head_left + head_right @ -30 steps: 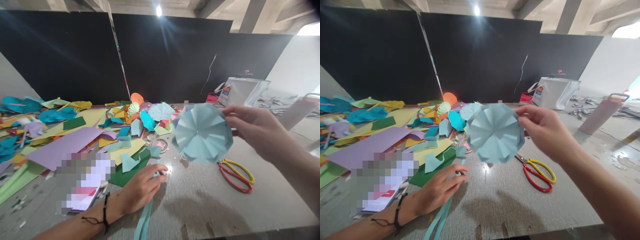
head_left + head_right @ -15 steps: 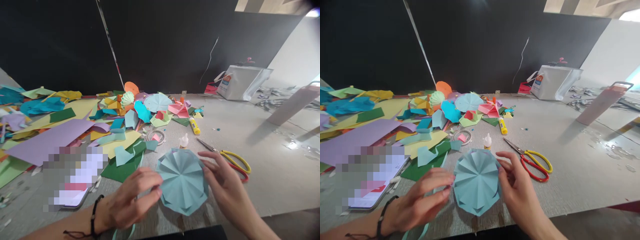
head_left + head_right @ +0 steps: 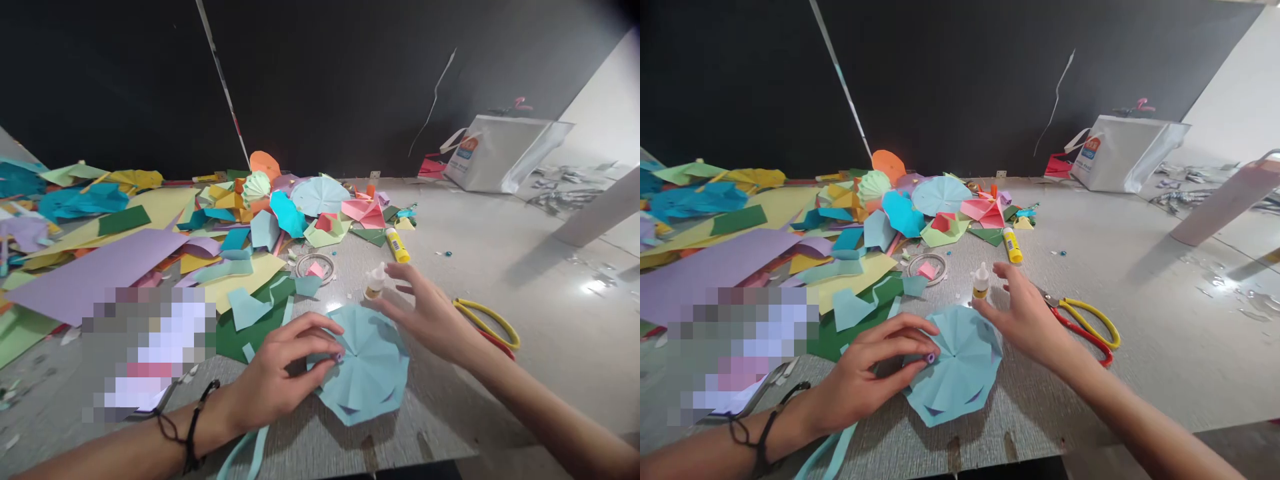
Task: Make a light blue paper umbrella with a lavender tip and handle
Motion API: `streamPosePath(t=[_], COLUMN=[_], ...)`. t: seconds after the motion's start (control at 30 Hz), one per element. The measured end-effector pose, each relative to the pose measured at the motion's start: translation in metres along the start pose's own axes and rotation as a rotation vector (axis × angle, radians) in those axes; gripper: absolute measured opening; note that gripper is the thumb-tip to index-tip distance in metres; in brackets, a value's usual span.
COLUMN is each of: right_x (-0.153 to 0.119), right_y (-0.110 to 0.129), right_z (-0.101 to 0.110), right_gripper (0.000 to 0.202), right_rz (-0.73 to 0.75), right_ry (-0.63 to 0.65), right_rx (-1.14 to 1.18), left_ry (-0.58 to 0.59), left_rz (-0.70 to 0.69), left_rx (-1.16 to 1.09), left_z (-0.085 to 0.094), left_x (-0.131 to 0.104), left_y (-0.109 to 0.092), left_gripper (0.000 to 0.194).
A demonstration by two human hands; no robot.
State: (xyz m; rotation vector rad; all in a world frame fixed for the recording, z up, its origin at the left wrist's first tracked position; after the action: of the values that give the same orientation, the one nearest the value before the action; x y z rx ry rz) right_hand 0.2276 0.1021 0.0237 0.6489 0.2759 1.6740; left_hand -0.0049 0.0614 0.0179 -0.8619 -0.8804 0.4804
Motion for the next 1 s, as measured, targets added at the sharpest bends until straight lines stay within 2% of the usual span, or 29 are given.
streamPosePath(t=[0.1, 0.2, 0.4, 0.5, 0.63, 0.7, 0.83, 0.9, 1.0], right_x=[0.032, 0.044, 0.031, 0.016, 0.002, 0.000, -0.002, -0.005, -0.009], right_y=[0.001, 0.016, 0.059, 0.067, 0.066, 0.063, 0.060, 0.065, 0.081], right_z=[-0.012, -0.009, 0.021, 0.024, 0.017, 0.015, 0.009, 0.008, 0.010], right_gripper=[0.025, 0.028, 0.031, 0.031, 0.024, 0.020, 0.038, 0.042, 0.036], right_rz=[0.058, 0.121, 0.239, 0.317, 0.400, 0.391, 0.292, 0.279, 0.336], right_ry=[0.051, 0.037, -0.161, -0.210, -0.139, -0.076, 0.056, 0.084, 0.079], right_rx=[0.012, -0.009, -0.017, 0.136, 0.307, 0.419, 0.723, 0.759, 0.685], left_ry=[-0.038, -0.063, -0.057, -0.039, -0.065, -0.085, -0.072, -0.050, -0.037], left_rz=[0.054, 0.122, 0.199, 0.231, 0.297, 0.336, 0.347, 0.311, 0.275], left_rx=[-0.093, -0.186, -0.334, -0.405, -0.468, -0.474, -0.416, -0.382, -0.365], left_z=[0.006, 0.009, 0.010, 0.008, 0.007, 0.007, 0.005, 0.005, 0.003], left_x=[0.001, 0.001, 0.001, -0.002, -0.007, -0.009, -0.010, -0.010, -0.010], left_y=[0.002, 0.005, 0.010, 0.012, 0.017, 0.020, 0.018, 0.014, 0.012], left_gripper=[0.024, 0.021, 0.014, 0.014, 0.012, 0.016, 0.015, 0.015, 0.023])
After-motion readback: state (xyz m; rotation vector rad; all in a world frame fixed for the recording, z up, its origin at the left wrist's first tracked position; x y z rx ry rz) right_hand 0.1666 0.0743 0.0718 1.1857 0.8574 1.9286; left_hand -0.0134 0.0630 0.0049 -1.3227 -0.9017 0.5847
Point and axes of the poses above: each hand's wrist, its own x-axis towards the middle knuckle, its own z-axis out of the back of the hand, y = z × x, the point moved 7 cm from there along x, towards the middle knuckle, and after that the axes turned 7 degrees about -x, right-handed, at the moved point
